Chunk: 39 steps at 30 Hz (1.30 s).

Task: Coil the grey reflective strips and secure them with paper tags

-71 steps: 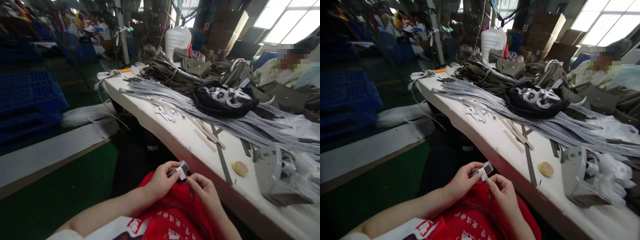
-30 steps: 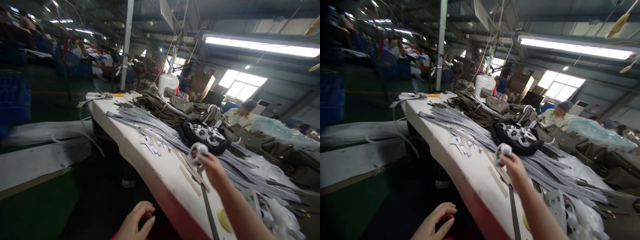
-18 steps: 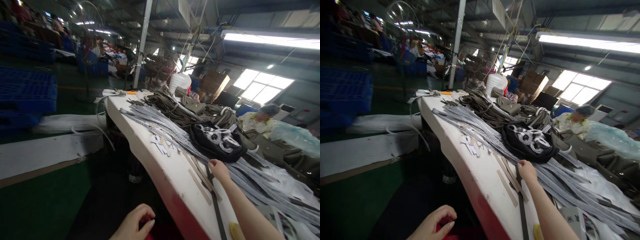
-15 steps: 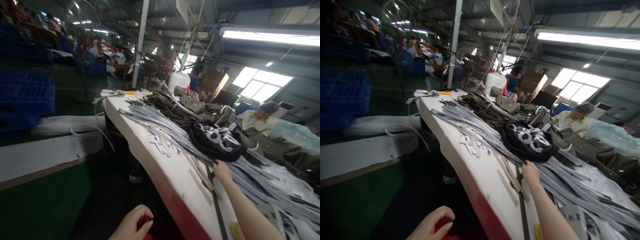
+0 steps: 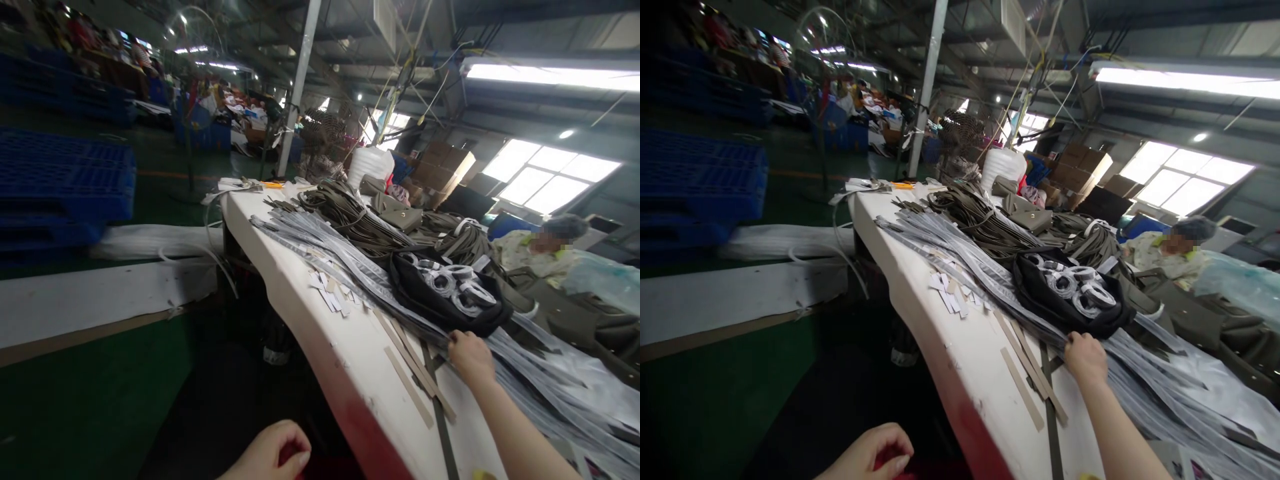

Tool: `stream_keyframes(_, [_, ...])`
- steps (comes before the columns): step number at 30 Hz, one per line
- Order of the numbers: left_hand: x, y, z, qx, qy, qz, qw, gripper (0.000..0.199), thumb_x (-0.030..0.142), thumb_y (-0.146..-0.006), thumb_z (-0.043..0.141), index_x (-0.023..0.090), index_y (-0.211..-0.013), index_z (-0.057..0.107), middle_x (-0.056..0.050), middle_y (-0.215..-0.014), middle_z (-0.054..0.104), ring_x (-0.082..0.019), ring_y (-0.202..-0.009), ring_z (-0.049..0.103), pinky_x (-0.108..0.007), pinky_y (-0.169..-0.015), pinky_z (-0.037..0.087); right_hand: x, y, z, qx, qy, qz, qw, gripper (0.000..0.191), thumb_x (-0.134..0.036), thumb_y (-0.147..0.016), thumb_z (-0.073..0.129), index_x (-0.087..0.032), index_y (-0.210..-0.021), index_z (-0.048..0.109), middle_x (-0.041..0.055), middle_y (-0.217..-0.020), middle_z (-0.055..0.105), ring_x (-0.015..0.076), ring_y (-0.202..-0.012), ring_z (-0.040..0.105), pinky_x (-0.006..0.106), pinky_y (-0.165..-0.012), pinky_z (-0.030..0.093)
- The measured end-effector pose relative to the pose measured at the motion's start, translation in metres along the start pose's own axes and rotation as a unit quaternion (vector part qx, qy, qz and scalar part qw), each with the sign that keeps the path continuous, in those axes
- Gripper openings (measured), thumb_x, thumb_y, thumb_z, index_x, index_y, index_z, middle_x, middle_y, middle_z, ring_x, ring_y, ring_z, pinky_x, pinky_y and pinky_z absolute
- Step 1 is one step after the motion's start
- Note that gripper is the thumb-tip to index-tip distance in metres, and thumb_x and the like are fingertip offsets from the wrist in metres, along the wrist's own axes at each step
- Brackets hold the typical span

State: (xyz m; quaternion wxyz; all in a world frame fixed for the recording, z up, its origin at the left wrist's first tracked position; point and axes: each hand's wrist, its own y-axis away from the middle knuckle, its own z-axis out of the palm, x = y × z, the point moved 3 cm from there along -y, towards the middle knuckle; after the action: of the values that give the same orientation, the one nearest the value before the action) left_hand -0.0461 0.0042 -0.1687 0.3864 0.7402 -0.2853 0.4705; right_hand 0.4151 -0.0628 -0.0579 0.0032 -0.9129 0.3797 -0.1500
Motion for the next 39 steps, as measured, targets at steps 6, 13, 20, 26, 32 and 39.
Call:
stream_keyframes(6, [0.013,0.007,0.002,-0.008,-0.009,-0.006,1.000,0.022,0.032,-0.080,0.060,0.014,-0.091,0.068,-0.007,-0.093,0.067,-0.019,-0.083,0.061,-0.027,-0.074,0.048,-0.011,0.013,-0.045,0.088,-0.007,0.013,0.996,0.035,-0.025,-0.093,0.037,-0.009,-0.107,0.064,0.0183,-0.090,0.072,0.0310,-0.090,0.067,0.041,-0.085,0.044])
stream_keyframes(13, [0.082,0.004,-0.013,-0.003,0.095,0.190,0.977,0.052,0.059,-0.079,0.063,0.016,-0.107,0.067,-0.013,-0.107,0.064,-0.023,-0.096,0.060,-0.033,-0.089,0.046,-0.113,0.120,-0.147,0.278,-0.109,-0.351,0.888,0.013,-0.024,-0.089,0.049,-0.019,-0.093,0.060,0.0062,-0.079,0.070,0.0212,-0.075,0.065,0.036,-0.090,0.042])
stream_keyframes(20, [0.133,-0.005,-0.042,0.030,0.495,0.152,0.855,0.048,0.055,-0.088,0.054,0.014,-0.108,0.068,-0.012,-0.107,0.069,-0.022,-0.093,0.065,-0.035,-0.089,0.047,-0.160,0.221,-0.187,0.316,-0.189,-0.539,0.757,0.027,-0.015,-0.098,0.032,-0.020,-0.097,0.058,-0.0026,-0.062,0.064,0.0123,-0.053,0.058,0.030,-0.091,0.040])
stream_keyframes(26, [0.128,0.013,-0.144,0.351,0.406,0.284,0.795,0.046,0.053,-0.088,0.053,0.010,-0.085,0.070,-0.012,-0.087,0.073,-0.020,-0.079,0.066,-0.030,-0.075,0.050,-0.112,0.176,-0.156,0.032,-0.259,-0.370,0.891,0.027,-0.044,-0.085,0.063,-0.021,-0.074,0.058,-0.0019,-0.061,0.060,0.0141,-0.056,0.055,0.024,-0.054,0.040])
stream_keyframes(32, [0.082,-0.009,-0.184,0.378,0.359,0.143,0.841,0.064,0.070,-0.079,0.054,0.009,-0.094,0.067,-0.012,-0.086,0.072,-0.023,-0.080,0.066,-0.035,-0.080,0.049,-0.124,0.196,-0.139,-0.409,-0.503,-0.268,0.712,0.036,-0.048,-0.074,0.074,-0.017,-0.076,0.056,-0.0056,-0.058,0.054,0.0085,-0.051,0.049,0.018,-0.046,0.036])
stream_keyframes(39, [0.073,0.005,-0.033,-0.141,0.344,0.043,0.927,0.078,0.080,-0.080,0.041,0.009,-0.097,0.068,-0.014,-0.098,0.071,-0.024,-0.094,0.066,-0.040,-0.095,0.044,-0.226,0.190,-0.111,-0.325,-0.822,-0.056,0.464,0.020,-0.030,-0.079,0.074,-0.014,-0.082,0.063,0.0024,-0.067,0.069,0.0108,-0.051,0.059,0.020,-0.049,0.047])
